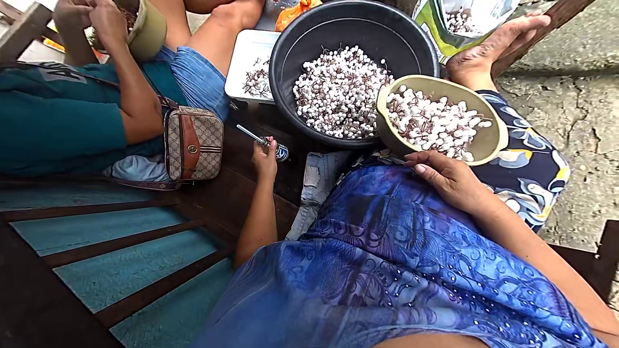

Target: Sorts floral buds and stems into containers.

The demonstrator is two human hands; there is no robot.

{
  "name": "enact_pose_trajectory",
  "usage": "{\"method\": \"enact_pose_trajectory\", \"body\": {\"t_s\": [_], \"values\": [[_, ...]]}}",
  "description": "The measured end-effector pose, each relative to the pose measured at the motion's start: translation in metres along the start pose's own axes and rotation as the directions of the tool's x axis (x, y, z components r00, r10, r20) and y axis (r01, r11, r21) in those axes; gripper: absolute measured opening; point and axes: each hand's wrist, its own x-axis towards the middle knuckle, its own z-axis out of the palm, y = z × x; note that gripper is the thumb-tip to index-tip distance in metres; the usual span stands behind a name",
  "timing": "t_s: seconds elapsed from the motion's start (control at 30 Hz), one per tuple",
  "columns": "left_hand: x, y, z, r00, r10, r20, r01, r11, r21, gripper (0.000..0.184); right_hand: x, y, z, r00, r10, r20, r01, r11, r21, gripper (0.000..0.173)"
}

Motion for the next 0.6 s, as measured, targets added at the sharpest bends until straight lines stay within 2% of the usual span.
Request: {"method": "enact_pose_trajectory", "body": {"t_s": [0.3, 0.4, 0.47, 0.5, 0.53, 0.6], "values": [[-0.001, -0.007, -0.007, 0.985, 0.150, 0.089, -0.158, 0.983, 0.092, 0.045, 0.002, 0.000, 0.002, 0.999, 0.028, 0.018, -0.028, 0.999, 0.022, 0.042], [-0.002, -0.003, -0.011, 0.979, 0.178, 0.097, -0.186, 0.980, 0.077, 0.066, 0.002, 0.002, 0.001, 0.999, 0.031, 0.032, -0.032, 0.999, 0.025, 0.044], [0.000, 0.000, -0.020, 0.961, 0.275, 0.019, -0.276, 0.959, 0.058, 0.080, 0.002, 0.002, 0.001, 0.997, 0.055, 0.050, -0.057, 0.998, 0.034, 0.045], [0.003, 0.003, -0.025, 0.926, 0.371, -0.074, -0.365, 0.927, 0.090, 0.084, 0.001, 0.001, 0.000, 0.995, 0.070, 0.072, -0.072, 0.997, 0.037, 0.046], [0.007, 0.011, -0.029, 0.857, 0.478, -0.192, -0.453, 0.877, 0.161, 0.085, 0.001, 0.001, -0.001, 0.992, 0.078, 0.100, -0.082, 0.996, 0.038, 0.047], [0.016, 0.044, -0.036, 0.642, 0.698, -0.317, -0.606, 0.716, 0.347, 0.069, 0.002, 0.001, -0.002, 0.982, 0.052, 0.180, -0.055, 0.998, 0.014, 0.052]]}}
